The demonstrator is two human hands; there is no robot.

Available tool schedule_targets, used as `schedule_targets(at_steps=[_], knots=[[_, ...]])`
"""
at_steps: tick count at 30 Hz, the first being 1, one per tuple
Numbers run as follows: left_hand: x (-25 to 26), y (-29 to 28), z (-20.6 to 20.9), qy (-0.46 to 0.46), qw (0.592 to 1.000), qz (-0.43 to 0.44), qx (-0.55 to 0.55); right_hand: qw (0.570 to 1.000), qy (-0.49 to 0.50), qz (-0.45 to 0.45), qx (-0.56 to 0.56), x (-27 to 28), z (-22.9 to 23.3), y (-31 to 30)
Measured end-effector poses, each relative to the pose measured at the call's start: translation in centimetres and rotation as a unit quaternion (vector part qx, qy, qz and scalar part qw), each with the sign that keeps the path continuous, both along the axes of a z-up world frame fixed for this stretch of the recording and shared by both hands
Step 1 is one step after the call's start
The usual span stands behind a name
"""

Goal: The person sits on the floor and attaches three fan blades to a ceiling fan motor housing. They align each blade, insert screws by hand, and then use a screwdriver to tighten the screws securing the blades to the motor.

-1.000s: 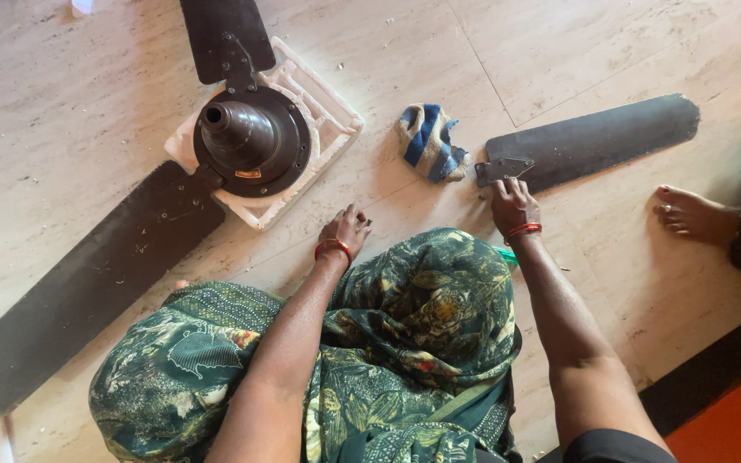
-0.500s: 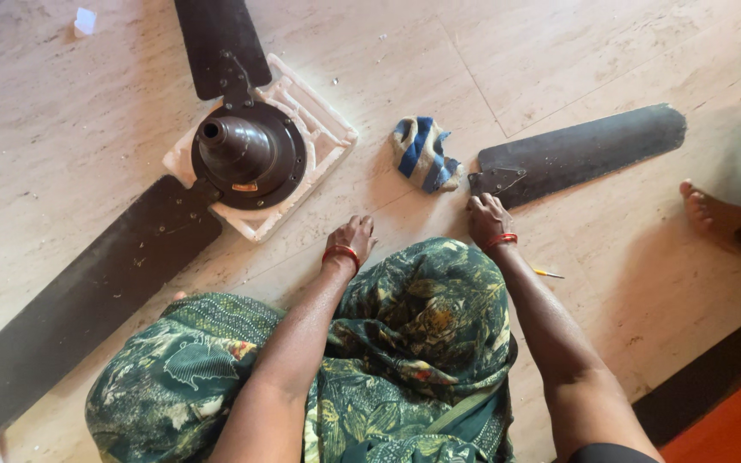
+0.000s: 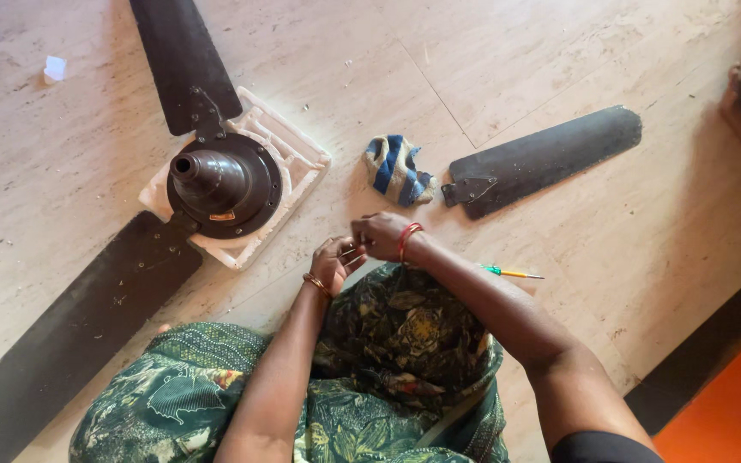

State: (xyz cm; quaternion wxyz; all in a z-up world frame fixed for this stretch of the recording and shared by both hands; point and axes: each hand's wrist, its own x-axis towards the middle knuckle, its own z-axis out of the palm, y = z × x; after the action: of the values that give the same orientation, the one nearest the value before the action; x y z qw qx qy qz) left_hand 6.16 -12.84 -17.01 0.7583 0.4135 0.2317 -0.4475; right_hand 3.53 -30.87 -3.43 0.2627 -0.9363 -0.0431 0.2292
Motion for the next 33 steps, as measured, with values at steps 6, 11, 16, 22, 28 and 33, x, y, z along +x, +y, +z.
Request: schedule_targets(at_steps=[6,11,16,22,28,33], knots=[[0.1,0.3,-1.6,0.028,0.999,0.031,-0.031,0.994,-0.064,-0.036,-0.076,2.1,-0.1,-0.4],[0.5,3.6,2.4,-0.019,0.998,-0.021,0.064,0.961,-0.130,-0.129,-0.207,3.5,-3.4,-5.8],[-0.1,9.1,8.8,-0.087,0.994,-0.043,0.048,0.973,-0.040,-0.197,-0.110,3.0,-6.7,-8.3],[-1.8,13.9,11.3,-0.082,0.991,-0.052,0.096,0.964,-0.045,-0.259,-0.028,-0.1,-2.8,-9.4],[-1.0,14.1,9.9,-0.098,0.992,-0.032,0.079,0.941,-0.007,-0.337,-0.035,-13.5,4.6,-11.5],[-0.5,13.7,9.8,-0.100,0.992,-0.022,0.068,0.914,0.132,-0.377,-0.068,-27.2,3.4,-12.1]])
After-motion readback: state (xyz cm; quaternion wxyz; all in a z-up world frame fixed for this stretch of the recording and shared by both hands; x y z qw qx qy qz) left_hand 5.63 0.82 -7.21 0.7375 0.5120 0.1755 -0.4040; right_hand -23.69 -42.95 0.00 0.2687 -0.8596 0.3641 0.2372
